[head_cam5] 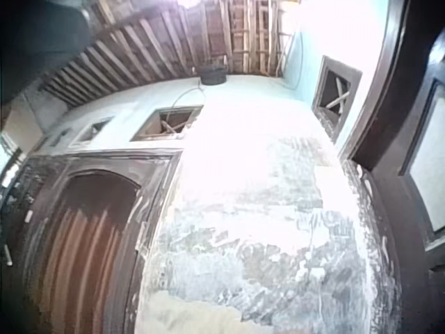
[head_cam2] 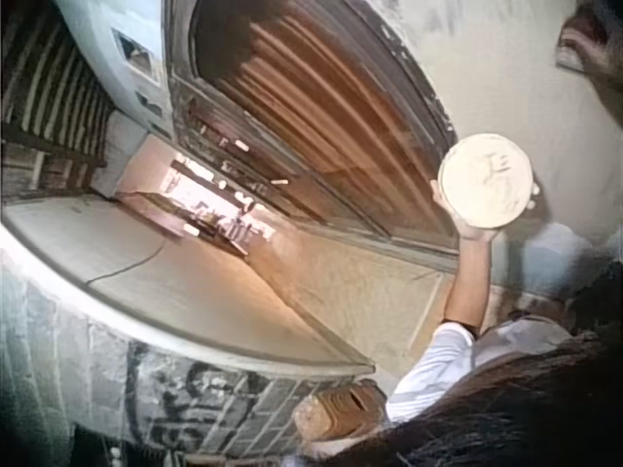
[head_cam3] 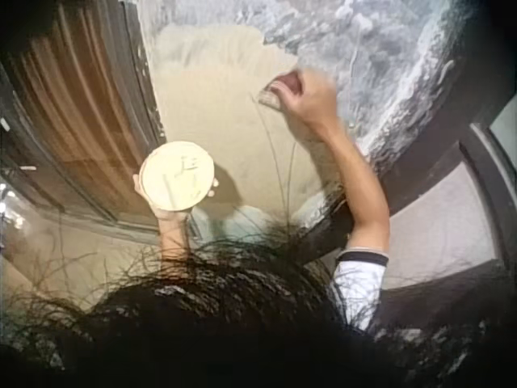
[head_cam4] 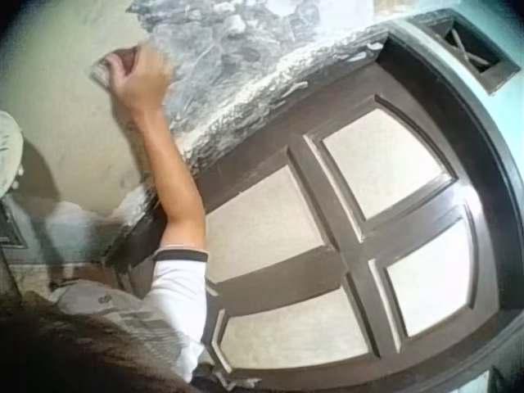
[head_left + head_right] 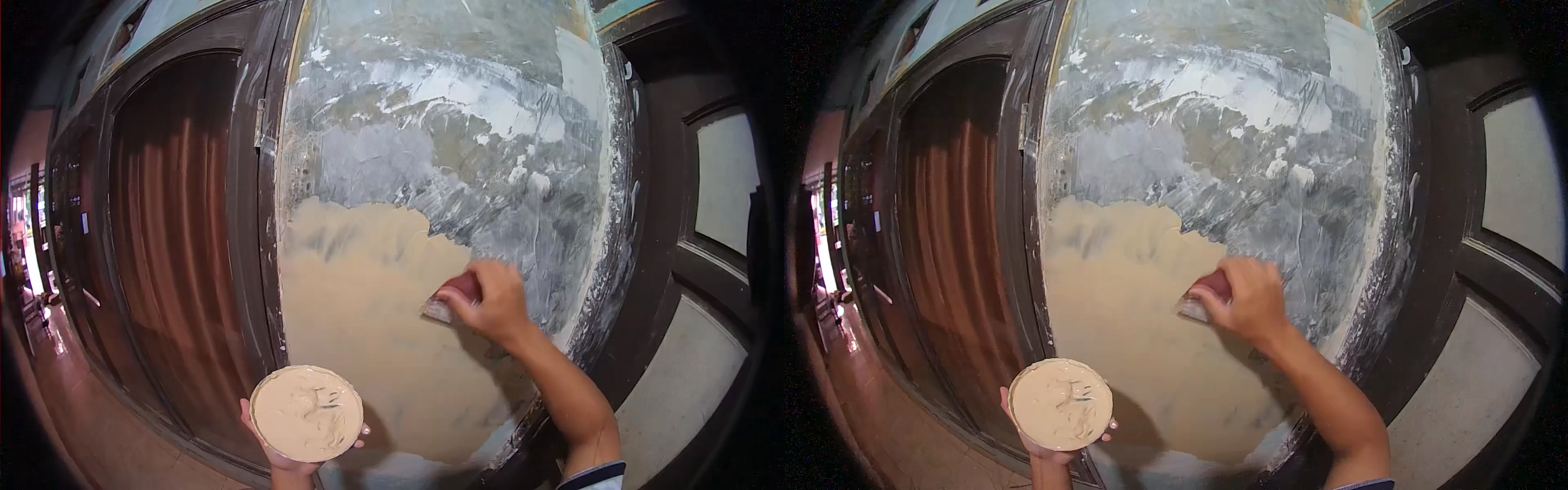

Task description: The person patches and smooths a wall by applying filler paste from a container onto the wall with a putty knife.

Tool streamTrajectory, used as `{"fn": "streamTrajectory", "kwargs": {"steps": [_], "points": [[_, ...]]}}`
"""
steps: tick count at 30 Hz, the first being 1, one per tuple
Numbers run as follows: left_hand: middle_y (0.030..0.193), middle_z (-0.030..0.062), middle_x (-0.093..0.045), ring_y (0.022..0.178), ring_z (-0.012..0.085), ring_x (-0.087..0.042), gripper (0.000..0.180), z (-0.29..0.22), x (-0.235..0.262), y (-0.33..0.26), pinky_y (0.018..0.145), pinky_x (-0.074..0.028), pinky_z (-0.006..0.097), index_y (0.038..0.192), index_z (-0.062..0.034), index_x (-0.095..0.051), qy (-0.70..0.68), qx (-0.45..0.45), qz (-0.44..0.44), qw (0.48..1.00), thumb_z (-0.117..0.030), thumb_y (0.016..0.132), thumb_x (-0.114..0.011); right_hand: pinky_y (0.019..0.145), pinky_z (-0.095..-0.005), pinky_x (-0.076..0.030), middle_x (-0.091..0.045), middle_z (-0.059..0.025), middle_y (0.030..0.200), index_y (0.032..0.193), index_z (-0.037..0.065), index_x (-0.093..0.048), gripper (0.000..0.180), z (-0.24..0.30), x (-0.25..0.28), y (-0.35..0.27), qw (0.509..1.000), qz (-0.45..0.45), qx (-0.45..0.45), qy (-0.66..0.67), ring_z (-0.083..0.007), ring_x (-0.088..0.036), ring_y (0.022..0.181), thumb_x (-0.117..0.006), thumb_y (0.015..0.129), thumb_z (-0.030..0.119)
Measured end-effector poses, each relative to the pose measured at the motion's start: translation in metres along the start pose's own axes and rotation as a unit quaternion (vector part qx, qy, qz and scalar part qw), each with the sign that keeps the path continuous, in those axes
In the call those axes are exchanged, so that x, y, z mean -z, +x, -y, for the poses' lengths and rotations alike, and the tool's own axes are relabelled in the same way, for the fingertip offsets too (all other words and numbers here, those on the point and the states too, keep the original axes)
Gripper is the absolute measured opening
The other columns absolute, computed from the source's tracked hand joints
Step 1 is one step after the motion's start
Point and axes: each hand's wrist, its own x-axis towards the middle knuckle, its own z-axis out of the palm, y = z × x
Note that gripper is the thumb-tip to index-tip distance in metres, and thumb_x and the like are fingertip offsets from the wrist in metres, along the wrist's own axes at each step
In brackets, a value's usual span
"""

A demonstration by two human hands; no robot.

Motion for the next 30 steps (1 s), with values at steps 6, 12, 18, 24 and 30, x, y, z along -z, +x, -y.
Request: {"fn": "streamTrajectory", "kwargs": {"steps": [6,12,18,24,30], "points": [[0.143,0.0395,-0.046,0.105,0.0713,-0.055,0.120,0.009,-0.010,-0.008,0.075,-0.052,0.080,0.154,-0.0042,-0.039,0.025,-0.027,-0.070,0.997,-0.096,0.077,-0.041,0.067,-0.0448,-0.049,-0.067,-0.0116,0.085,0.096,0.007,-0.065,0.042,-0.028,0.010,0.034,0.989,-0.093,-0.115,0.012,-0.0350,-0.065,0.076,-0.086,0.078,0.037],[0.138,0.0402,-0.050,0.104,0.0708,-0.057,0.121,0.009,-0.011,-0.018,0.076,-0.053,0.079,0.154,-0.0031,-0.040,0.020,-0.057,-0.078,0.995,-0.096,0.077,-0.040,0.067,-0.0437,-0.046,-0.065,-0.0091,0.081,0.096,0.008,-0.065,0.042,0.001,0.004,-0.004,1.000,0.010,-0.001,0.013,-0.0321,-0.064,0.075,-0.086,0.077,0.040],[0.135,0.0395,-0.053,0.097,0.0691,-0.060,0.121,0.018,-0.008,-0.015,0.071,-0.055,0.077,0.152,-0.0025,-0.043,0.042,-0.059,-0.127,0.989,-0.098,0.077,-0.035,0.065,-0.0445,-0.049,-0.065,-0.0107,0.083,0.097,0.006,-0.065,0.046,-0.021,0.010,0.022,0.990,-0.117,-0.061,-0.045,-0.0338,-0.064,0.073,-0.089,0.075,0.039],[0.138,0.0404,-0.050,0.103,0.0696,-0.058,0.122,0.016,-0.003,-0.020,0.075,-0.054,0.077,0.153,-0.0030,-0.041,0.044,-0.046,-0.102,0.993,-0.098,0.077,-0.035,0.066,-0.0434,-0.048,-0.065,-0.0103,0.083,0.094,0.007,-0.066,0.044,-0.001,0.006,-0.023,0.997,0.072,0.037,-0.008,-0.0326,-0.064,0.076,-0.086,0.077,0.042],[0.140,0.0412,-0.047,0.105,0.0700,-0.056,0.123,0.019,0.000,-0.018,0.076,-0.052,0.079,0.154,-0.0023,-0.038,0.017,-0.040,-0.078,0.996,-0.098,0.076,-0.038,0.067,-0.0435,-0.051,-0.067,-0.0118,0.085,0.097,0.006,-0.066,0.047,-0.028,0.014,0.008,0.992,-0.103,-0.044,-0.056,-0.0329,-0.065,0.076,-0.088,0.076,0.042]]}}
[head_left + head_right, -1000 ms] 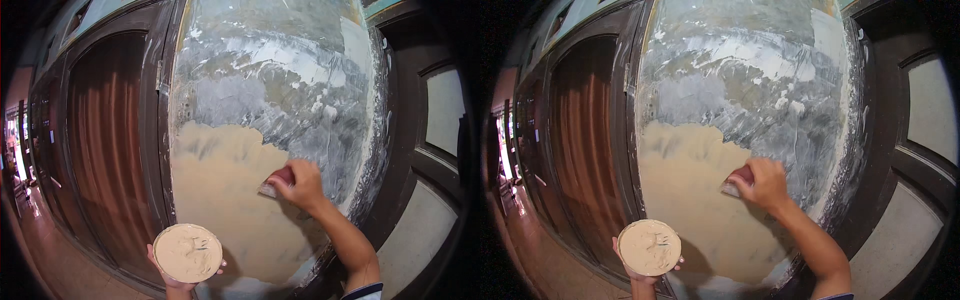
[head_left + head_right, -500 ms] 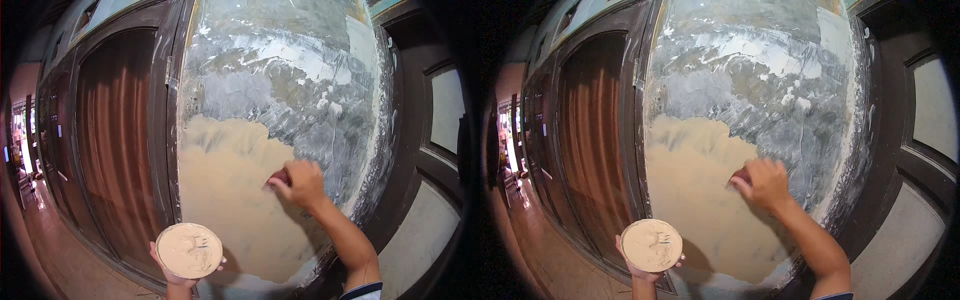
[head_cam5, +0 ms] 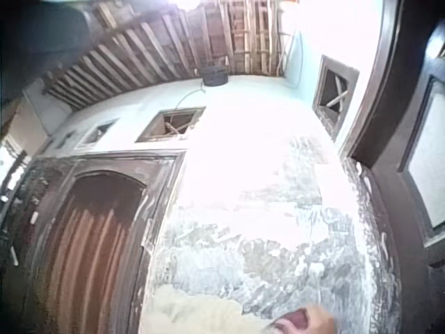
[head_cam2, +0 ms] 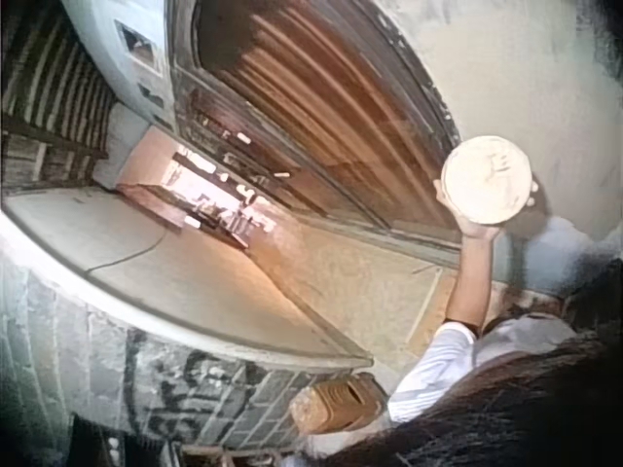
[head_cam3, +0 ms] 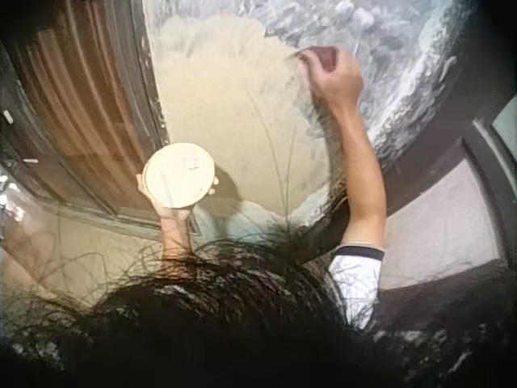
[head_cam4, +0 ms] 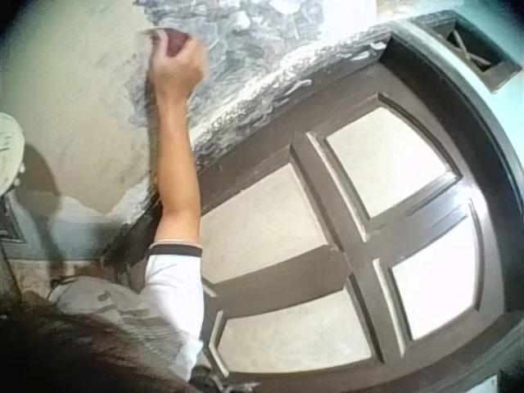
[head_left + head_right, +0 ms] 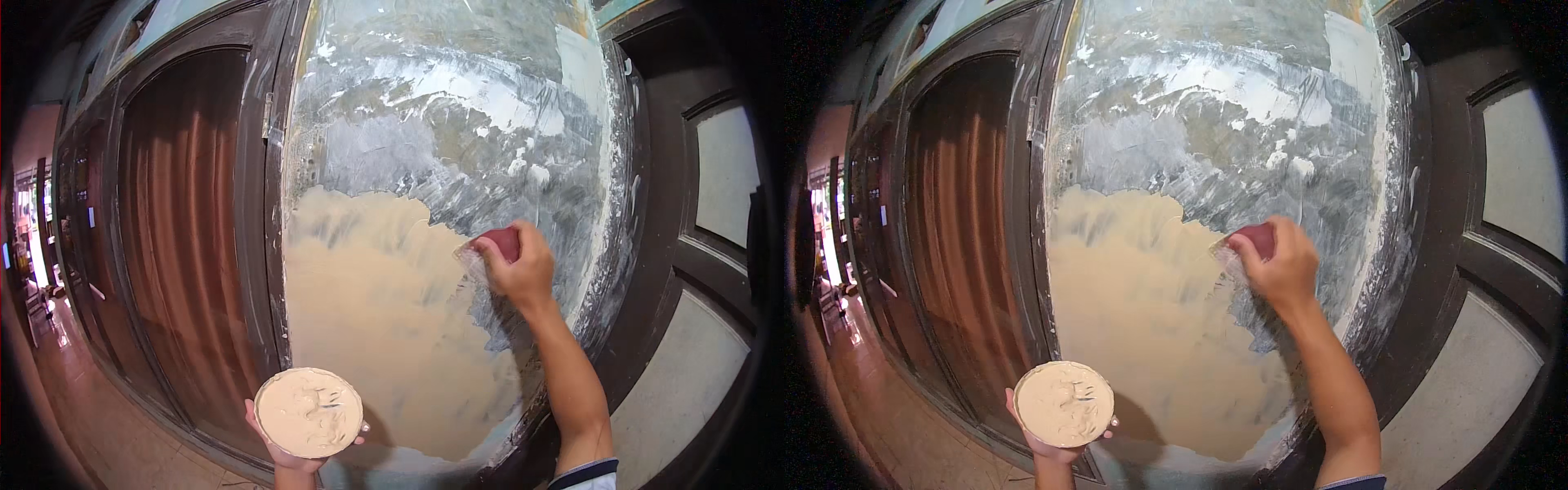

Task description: The person patches and smooths a wall by applying filler paste from a container onto the wall with a putty knife.

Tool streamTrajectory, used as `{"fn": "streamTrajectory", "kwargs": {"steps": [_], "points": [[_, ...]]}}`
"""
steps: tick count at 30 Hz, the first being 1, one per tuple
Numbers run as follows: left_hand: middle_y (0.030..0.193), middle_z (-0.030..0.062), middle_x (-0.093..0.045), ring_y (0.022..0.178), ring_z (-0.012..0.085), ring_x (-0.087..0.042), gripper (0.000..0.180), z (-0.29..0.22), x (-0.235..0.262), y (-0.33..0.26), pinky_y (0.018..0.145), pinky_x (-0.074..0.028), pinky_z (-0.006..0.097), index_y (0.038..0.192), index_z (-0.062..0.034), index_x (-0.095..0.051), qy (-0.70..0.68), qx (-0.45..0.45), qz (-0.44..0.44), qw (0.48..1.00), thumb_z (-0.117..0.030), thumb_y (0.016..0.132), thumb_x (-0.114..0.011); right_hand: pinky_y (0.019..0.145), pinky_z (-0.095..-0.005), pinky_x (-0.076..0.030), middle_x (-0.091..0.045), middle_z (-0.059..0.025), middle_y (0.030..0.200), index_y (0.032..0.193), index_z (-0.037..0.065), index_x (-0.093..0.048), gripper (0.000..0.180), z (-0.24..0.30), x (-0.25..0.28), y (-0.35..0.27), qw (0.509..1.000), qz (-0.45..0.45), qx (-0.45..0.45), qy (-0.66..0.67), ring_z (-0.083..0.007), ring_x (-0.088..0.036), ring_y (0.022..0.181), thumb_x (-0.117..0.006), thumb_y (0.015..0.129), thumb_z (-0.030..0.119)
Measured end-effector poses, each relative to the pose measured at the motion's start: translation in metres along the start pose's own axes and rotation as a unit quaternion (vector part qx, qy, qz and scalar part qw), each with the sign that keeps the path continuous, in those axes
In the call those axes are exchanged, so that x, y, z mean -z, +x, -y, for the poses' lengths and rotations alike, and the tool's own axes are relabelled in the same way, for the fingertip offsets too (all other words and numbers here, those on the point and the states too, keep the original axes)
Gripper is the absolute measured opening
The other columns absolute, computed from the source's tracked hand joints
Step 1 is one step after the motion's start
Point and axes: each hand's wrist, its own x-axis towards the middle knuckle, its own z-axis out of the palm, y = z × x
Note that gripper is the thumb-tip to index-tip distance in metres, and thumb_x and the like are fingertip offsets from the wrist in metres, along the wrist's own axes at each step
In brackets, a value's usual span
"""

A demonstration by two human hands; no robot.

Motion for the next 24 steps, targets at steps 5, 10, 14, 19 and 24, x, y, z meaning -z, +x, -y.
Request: {"fn": "streamTrajectory", "kwargs": {"steps": [5,10,14,19,24], "points": [[0.134,0.0403,-0.053,0.101,0.0691,-0.058,0.122,0.001,0.001,-0.001,0.073,-0.055,0.076,0.152,-0.0021,-0.042,0.019,-0.016,-0.016,1.000,-0.098,0.077,-0.036,0.065,-0.0418,-0.050,-0.067,-0.0101,0.085,0.095,0.008,-0.066,0.045,0.026,0.000,-0.038,0.989,0.107,0.073,0.070,-0.0315,-0.066,0.076,-0.088,0.076,0.042],[0.134,0.0404,-0.053,0.099,0.0700,-0.059,0.121,0.006,-0.009,0.004,0.072,-0.055,0.075,0.151,-0.0023,-0.042,0.017,-0.006,-0.021,1.000,-0.098,0.077,-0.035,0.062,-0.0411,-0.048,-0.068,-0.0099,0.085,0.096,0.009,-0.068,0.042,0.023,-0.013,-0.012,0.994,0.077,0.073,0.026,-0.0304,-0.065,0.073,-0.086,0.078,0.041],[0.135,0.0387,-0.054,0.099,0.0688,-0.060,0.119,0.005,-0.002,0.003,0.070,-0.055,0.076,0.151,-0.0034,-0.043,0.027,-0.010,-0.013,0.999,-0.097,0.078,-0.035,0.058,-0.0404,-0.048,-0.066,-0.0095,0.079,0.092,0.010,-0.066,0.037,0.004,-0.006,0.019,0.995,-0.063,-0.065,0.042,-0.0303,-0.062,0.065,-0.088,0.077,0.035],[0.133,0.0392,-0.054,0.095,0.0678,-0.060,0.120,-0.001,-0.002,0.003,0.070,-0.056,0.075,0.152,-0.0025,-0.042,0.027,-0.018,-0.030,0.999,-0.097,0.077,-0.037,0.064,-0.0395,-0.045,-0.063,-0.0038,0.077,0.079,0.015,-0.064,0.038,0.044,-0.008,-0.049,0.977,0.153,0.135,0.069,-0.0254,-0.061,0.069,-0.082,0.080,0.048],[0.147,0.0401,-0.041,0.114,0.0753,-0.048,0.126,-0.008,0.006,0.008,0.086,-0.047,0.084,0.158,-0.0032,-0.032,-0.041,0.025,0.081,0.996,-0.097,0.074,-0.043,0.064,-0.0413,-0.051,-0.068,-0.0105,0.082,0.092,0.010,-0.067,0.042,0.022,-0.014,0.000,0.998,0.048,0.036,0.021,-0.0307,-0.067,0.072,-0.085,0.079,0.046]]}}
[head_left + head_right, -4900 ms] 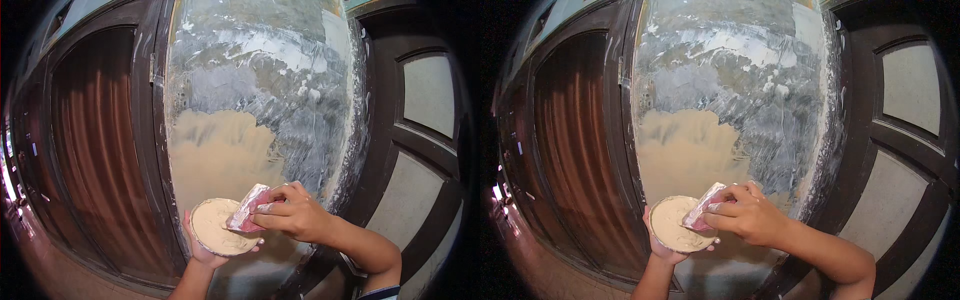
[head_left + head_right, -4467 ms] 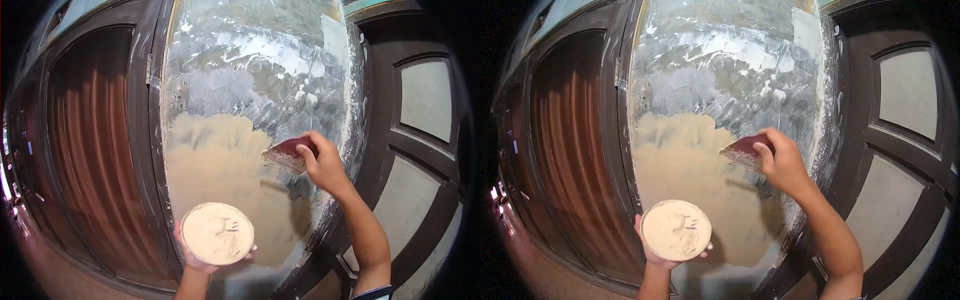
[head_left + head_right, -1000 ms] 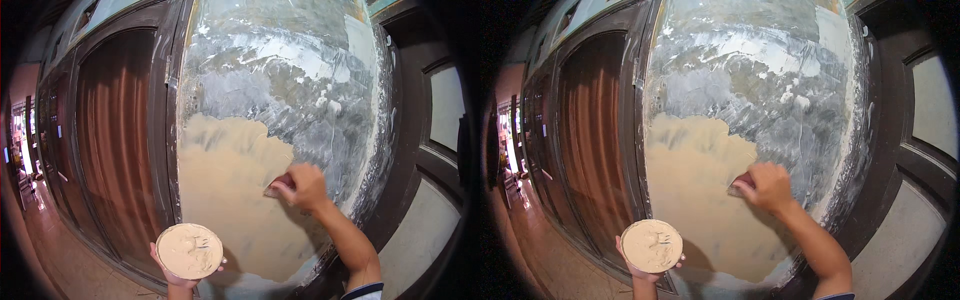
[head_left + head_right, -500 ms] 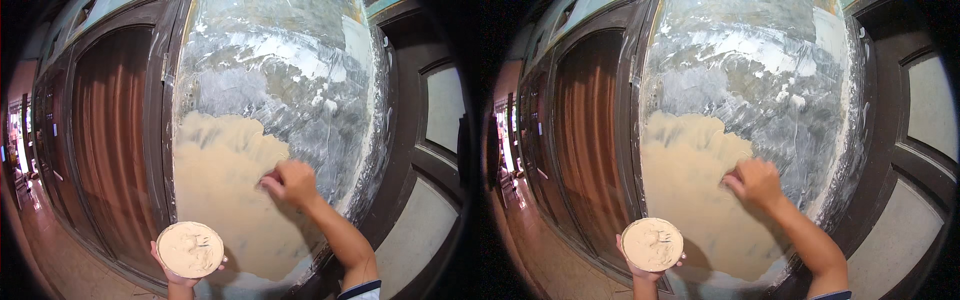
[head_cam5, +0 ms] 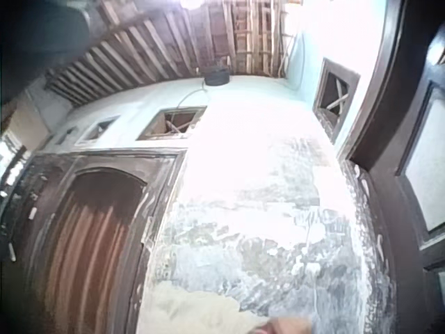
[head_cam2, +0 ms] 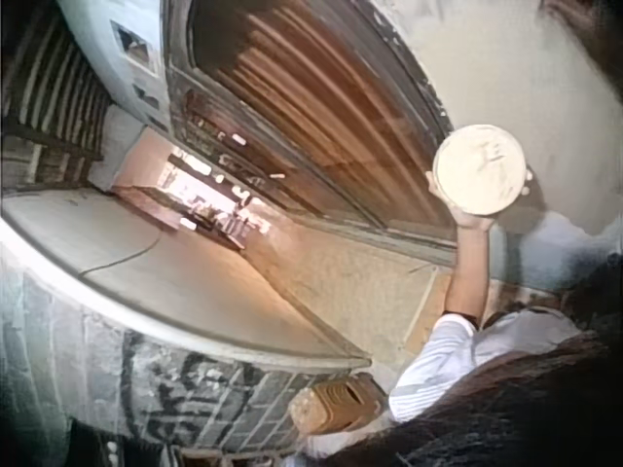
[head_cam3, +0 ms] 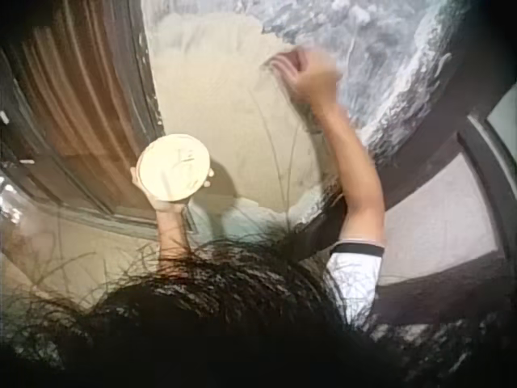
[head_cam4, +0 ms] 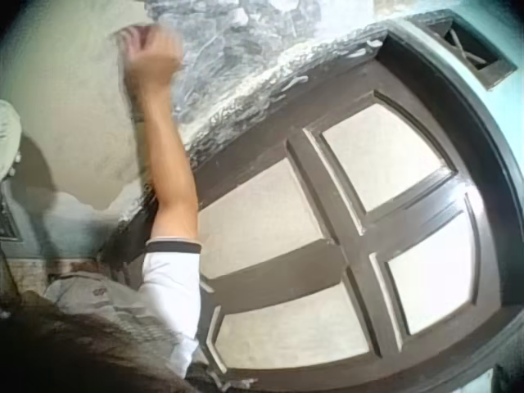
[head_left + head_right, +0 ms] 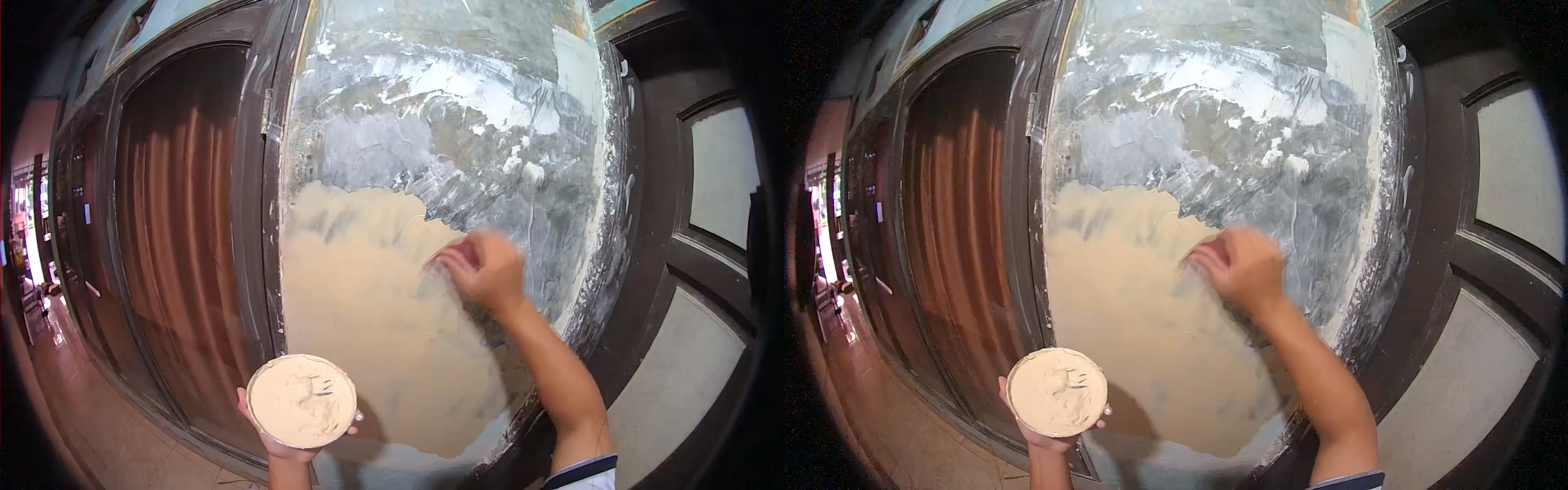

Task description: The person patches and smooths a wall by applying filler paste from a container onto the wall with a putty knife.

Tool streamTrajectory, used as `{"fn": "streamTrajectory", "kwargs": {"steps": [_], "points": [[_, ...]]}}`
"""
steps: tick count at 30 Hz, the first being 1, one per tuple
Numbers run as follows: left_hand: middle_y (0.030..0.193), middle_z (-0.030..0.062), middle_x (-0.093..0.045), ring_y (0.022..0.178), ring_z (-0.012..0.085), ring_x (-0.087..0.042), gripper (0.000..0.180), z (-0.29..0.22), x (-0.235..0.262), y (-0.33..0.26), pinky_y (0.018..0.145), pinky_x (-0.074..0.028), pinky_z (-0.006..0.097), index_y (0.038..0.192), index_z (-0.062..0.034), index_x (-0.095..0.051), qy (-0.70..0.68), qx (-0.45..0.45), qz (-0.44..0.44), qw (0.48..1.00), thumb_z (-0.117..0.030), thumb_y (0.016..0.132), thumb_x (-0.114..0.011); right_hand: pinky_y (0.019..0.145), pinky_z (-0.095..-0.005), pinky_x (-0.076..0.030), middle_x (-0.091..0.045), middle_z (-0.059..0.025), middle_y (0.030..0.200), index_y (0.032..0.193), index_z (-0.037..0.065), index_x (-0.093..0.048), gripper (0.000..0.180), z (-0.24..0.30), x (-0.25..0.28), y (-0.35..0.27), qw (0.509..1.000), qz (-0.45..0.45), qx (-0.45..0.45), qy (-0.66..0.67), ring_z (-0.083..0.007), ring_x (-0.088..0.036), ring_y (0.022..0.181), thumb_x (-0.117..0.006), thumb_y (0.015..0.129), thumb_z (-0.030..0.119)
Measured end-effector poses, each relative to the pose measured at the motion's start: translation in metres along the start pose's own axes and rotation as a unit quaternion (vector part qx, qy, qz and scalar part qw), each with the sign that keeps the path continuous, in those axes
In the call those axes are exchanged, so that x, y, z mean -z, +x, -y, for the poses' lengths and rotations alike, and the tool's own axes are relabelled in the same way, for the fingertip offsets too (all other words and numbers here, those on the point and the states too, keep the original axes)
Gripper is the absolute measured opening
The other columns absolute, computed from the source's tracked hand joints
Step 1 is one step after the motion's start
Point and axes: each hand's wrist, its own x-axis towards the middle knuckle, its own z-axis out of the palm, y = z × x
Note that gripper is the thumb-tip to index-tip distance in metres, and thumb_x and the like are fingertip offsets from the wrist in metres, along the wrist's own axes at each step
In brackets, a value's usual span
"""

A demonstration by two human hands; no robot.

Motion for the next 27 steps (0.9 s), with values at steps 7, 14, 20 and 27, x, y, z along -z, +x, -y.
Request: {"fn": "streamTrajectory", "kwargs": {"steps": [7,14,20,27], "points": [[0.145,0.0397,-0.043,0.114,0.0731,-0.050,0.125,-0.004,0.002,-0.007,0.085,-0.049,0.082,0.158,-0.0044,-0.033,0.023,-0.011,-0.006,1.000,-0.099,0.075,-0.038,0.061,-0.0426,-0.052,-0.067,-0.0120,0.079,0.096,0.007,-0.067,0.042,-0.002,0.018,-0.046,0.991,0.074,-0.029,0.105,-0.0330,-0.066,0.067,-0.089,0.077,0.038],[0.143,0.0396,-0.046,0.111,0.0716,-0.053,0.124,-0.003,0.004,0.001,0.085,-0.050,0.080,0.157,-0.0049,-0.033,0.052,-0.004,-0.015,0.999,-0.099,0.076,-0.037,0.061,-0.0420,-0.050,-0.067,-0.0134,0.082,0.096,0.005,-0.067,0.042,-0.040,0.022,-0.019,0.990,-0.113,-0.087,-0.015,-0.0341,-0.064,0.070,-0.090,0.077,0.034],[0.142,0.0402,-0.045,0.110,0.0697,-0.054,0.123,-0.005,0.001,0.001,0.083,-0.052,0.078,0.156,-0.0044,-0.035,0.029,0.008,-0.002,1.000,-0.098,0.076,-0.039,0.062,-0.0416,-0.048,-0.065,-0.0109,0.078,0.088,0.008,-0.066,0.038,-0.009,0.021,-0.065,0.995,0.053,-0.044,0.072,-0.0323,-0.063,0.068,-0.089,0.077,0.037],[0.148,0.0377,-0.042,0.113,0.0705,-0.052,0.120,-0.006,0.001,0.003,0.083,-0.050,0.081,0.157,-0.0070,-0.035,0.015,0.019,-0.010,1.000,-0.097,0.077,-0.040,0.071,-0.0448,-0.053,-0.069,-0.0164,0.088,0.102,0.004,-0.067,0.047,-0.033,0.019,-0.018,0.984,-0.081,-0.156,0.014,-0.0367,-0.067,0.077,-0.087,0.080,0.040]]}}
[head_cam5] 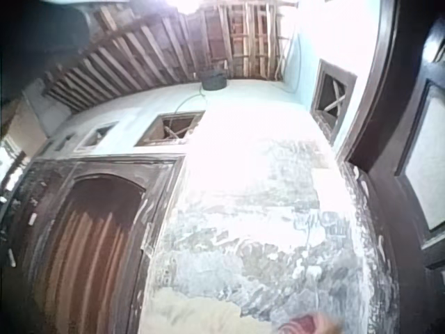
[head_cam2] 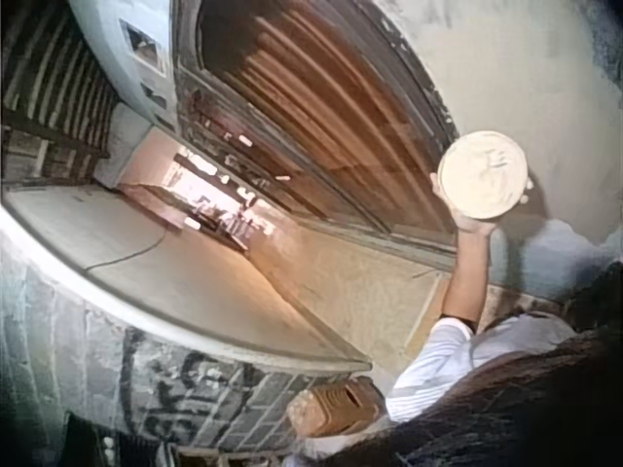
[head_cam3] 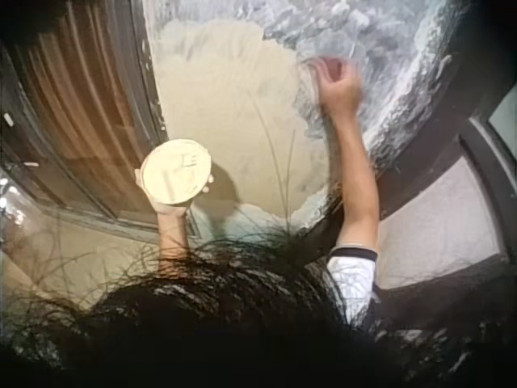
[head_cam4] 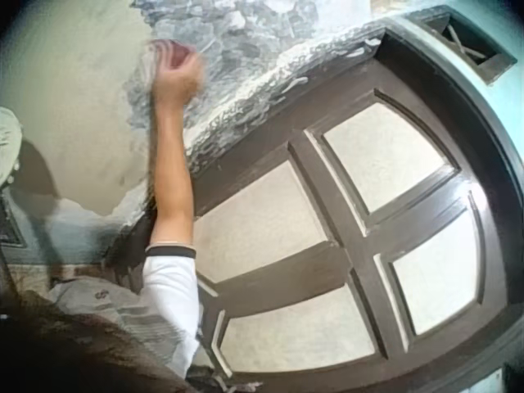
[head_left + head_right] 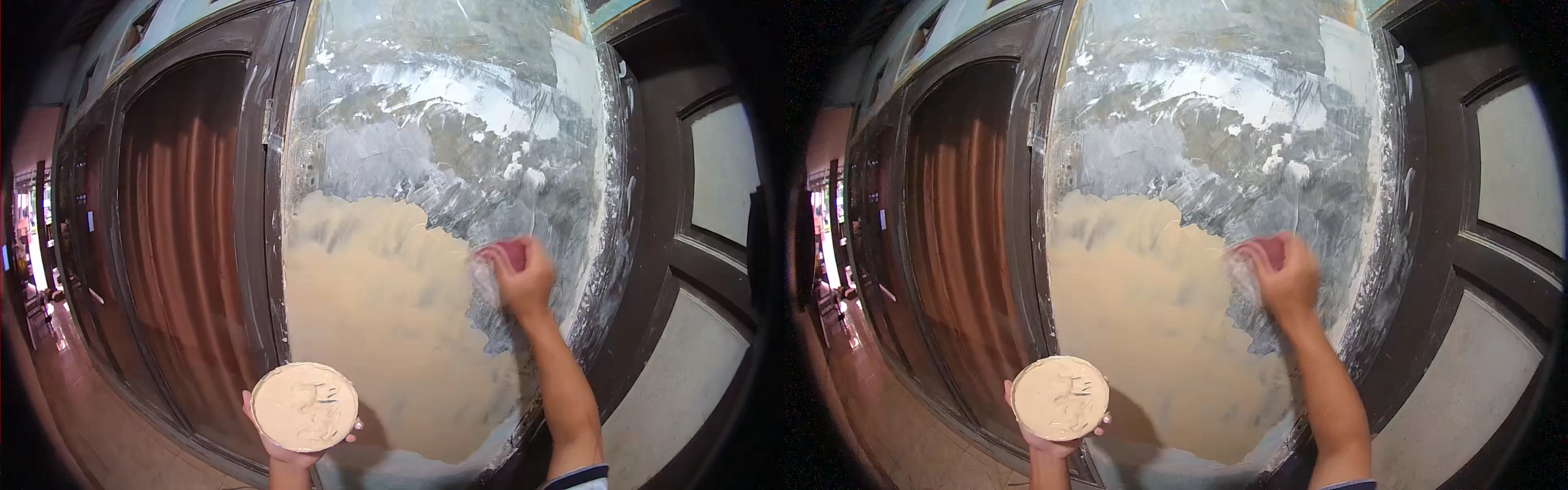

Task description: The person patches and smooths a wall by applying filler paste from a container onto the wall with a putty knife.

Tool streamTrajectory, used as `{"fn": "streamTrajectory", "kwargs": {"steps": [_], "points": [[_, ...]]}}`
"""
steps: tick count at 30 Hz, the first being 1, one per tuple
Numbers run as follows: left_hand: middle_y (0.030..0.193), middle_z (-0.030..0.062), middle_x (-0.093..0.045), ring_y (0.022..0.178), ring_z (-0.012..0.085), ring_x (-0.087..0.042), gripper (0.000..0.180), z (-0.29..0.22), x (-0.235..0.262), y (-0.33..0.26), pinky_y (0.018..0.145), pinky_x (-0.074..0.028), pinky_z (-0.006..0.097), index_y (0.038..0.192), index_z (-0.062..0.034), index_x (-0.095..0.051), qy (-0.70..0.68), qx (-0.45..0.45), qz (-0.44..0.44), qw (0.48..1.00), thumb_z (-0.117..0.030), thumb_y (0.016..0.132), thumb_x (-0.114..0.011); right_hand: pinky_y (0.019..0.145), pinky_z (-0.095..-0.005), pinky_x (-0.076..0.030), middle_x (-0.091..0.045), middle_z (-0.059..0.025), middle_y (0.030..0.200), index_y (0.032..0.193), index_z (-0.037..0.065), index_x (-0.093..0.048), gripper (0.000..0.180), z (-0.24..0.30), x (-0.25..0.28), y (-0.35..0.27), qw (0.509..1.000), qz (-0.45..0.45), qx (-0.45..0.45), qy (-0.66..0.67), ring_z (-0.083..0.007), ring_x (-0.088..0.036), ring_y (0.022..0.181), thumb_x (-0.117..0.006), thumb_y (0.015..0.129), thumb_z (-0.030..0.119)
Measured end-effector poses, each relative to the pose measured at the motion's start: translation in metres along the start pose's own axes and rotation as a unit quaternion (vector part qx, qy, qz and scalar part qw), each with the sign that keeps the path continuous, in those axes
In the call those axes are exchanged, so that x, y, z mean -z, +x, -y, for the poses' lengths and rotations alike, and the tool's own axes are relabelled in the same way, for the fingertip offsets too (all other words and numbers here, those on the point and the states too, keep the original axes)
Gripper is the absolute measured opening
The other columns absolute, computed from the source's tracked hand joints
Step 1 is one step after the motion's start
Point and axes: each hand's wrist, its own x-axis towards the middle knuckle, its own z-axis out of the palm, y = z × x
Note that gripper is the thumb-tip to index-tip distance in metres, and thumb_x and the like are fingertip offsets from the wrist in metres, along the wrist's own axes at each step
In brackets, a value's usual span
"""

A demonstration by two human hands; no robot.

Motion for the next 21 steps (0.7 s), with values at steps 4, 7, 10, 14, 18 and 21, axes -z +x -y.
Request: {"fn": "streamTrajectory", "kwargs": {"steps": [4,7,10,14,18,21], "points": [[0.148,0.0378,-0.042,0.110,0.0690,-0.053,0.117,-0.001,-0.006,-0.005,0.078,-0.053,0.074,0.157,-0.0078,-0.036,0.014,0.000,-0.022,1.000,-0.095,0.079,-0.039,0.076,-0.0461,-0.054,-0.069,-0.0176,0.088,0.105,0.000,-0.065,0.049,-0.014,0.011,0.002,0.992,-0.046,-0.103,0.056,-0.0401,-0.066,0.077,-0.088,0.082,0.036],[0.148,0.0392,-0.041,0.112,0.0727,-0.051,0.121,-0.001,-0.004,-0.006,0.082,-0.050,0.080,0.157,-0.0053,-0.034,-0.022,-0.006,0.000,1.000,-0.096,0.077,-0.040,0.064,-0.0410,-0.045,-0.065,-0.0106,0.080,0.092,0.008,-0.067,0.044,-0.001,0.008,-0.060,0.986,0.121,0.108,0.039,-0.0302,-0.063,0.072,-0.091,0.073,0.039],[0.152,0.0368,-0.037,0.111,0.0705,-0.050,0.116,-0.004,-0.002,-0.004,0.078,-0.053,0.073,0.158,-0.0085,-0.034,0.023,0.003,-0.020,1.000,-0.094,0.080,-0.041,0.069,-0.0397,-0.042,-0.065,-0.0083,0.080,0.090,0.010,-0.067,0.043,0.015,0.001,-0.085,0.966,0.177,0.190,-0.005,-0.0271,-0.063,0.076,-0.089,0.074,0.043],[0.149,0.0347,-0.042,0.108,0.0687,-0.052,0.114,0.001,-0.006,-0.003,0.076,-0.053,0.071,0.157,-0.0085,-0.037,0.029,-0.001,-0.025,0.999,-0.094,0.080,-0.041,0.072,-0.0421,-0.045,-0.068,-0.0121,0.087,0.101,0.007,-0.067,0.043,0.012,-0.007,-0.026,0.993,0.012,0.104,-0.059,-0.0314,-0.064,0.079,-0.085,0.082,0.040],[0.149,0.0352,-0.042,0.108,0.0678,-0.052,0.114,-0.001,0.001,-0.008,0.076,-0.052,0.071,0.156,-0.0095,-0.038,0.064,-0.003,-0.011,0.998,-0.094,0.080,-0.041,0.075,-0.0460,-0.050,-0.069,-0.0148,0.088,0.104,0.003,-0.065,0.043,0.003,0.006,-0.006,0.996,-0.034,-0.081,-0.005,-0.0366,-0.065,0.083,-0.086,0.082,0.034],[0.147,0.0364,-0.043,0.106,0.0679,-0.053,0.115,0.001,-0.004,-0.011,0.073,-0.053,0.071,0.156,-0.0082,-0.038,0.044,-0.016,-0.034,0.998,-0.094,0.080,-0.041,0.072,-0.0436,-0.046,-0.067,-0.0105,0.085,0.099,0.007,-0.066,0.044,0.011,0.004,-0.055,0.990,0.118,0.075,0.023,-0.0315,-0.064,0.079,-0.086,0.080,0.041]]}}
